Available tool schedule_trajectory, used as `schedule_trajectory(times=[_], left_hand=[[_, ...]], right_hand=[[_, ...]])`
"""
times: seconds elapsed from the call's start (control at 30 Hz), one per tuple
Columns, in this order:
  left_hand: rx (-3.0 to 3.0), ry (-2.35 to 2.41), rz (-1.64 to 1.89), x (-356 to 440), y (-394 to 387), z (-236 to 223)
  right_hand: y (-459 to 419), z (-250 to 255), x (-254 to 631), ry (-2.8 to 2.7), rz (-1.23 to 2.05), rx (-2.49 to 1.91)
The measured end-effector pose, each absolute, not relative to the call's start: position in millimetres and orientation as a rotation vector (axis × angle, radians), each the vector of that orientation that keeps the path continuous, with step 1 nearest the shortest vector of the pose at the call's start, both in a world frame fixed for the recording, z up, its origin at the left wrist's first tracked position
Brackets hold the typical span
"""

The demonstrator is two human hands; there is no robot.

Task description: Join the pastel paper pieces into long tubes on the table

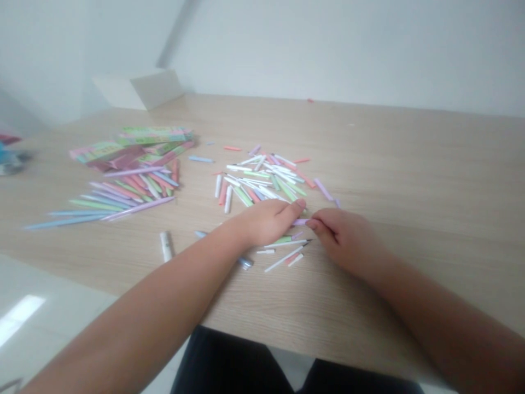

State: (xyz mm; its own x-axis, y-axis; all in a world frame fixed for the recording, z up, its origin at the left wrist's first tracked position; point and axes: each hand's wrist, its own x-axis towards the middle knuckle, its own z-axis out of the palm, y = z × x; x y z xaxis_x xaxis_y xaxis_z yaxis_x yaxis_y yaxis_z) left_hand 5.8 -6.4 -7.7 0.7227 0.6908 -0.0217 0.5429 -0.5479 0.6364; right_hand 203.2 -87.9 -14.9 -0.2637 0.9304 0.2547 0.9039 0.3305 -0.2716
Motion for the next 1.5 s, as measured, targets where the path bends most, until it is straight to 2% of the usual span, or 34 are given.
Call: schedule_trajectory(times=[0.37,0.53,0.67,0.77,0.97,1.5], left_hand=[[2.12,0.724,0.352,1.1,9.9,-14.6],[1.926,0.533,0.351,-2.2,17.7,-24.2],[2.058,0.568,0.48,-3.6,19.0,-24.1],[2.201,0.682,0.548,-1.7,14.7,-21.5],[2.328,0.764,0.489,0.2,12.4,-23.5],[2.471,0.643,0.481,-0.8,14.7,-28.8]], right_hand=[[-75.6,-26.2,213.8,-1.926,0.366,-1.732],[-72.8,-35.1,226.3,-1.765,0.574,-1.609],[-73.6,-43.1,229.2,-1.637,0.695,-1.471],[-73.2,-41.6,231.1,-1.694,0.633,-1.489],[-72.1,-30.2,235.0,-2.056,0.219,-1.637],[-71.7,-35.6,225.0,-2.151,0.272,-1.715]])
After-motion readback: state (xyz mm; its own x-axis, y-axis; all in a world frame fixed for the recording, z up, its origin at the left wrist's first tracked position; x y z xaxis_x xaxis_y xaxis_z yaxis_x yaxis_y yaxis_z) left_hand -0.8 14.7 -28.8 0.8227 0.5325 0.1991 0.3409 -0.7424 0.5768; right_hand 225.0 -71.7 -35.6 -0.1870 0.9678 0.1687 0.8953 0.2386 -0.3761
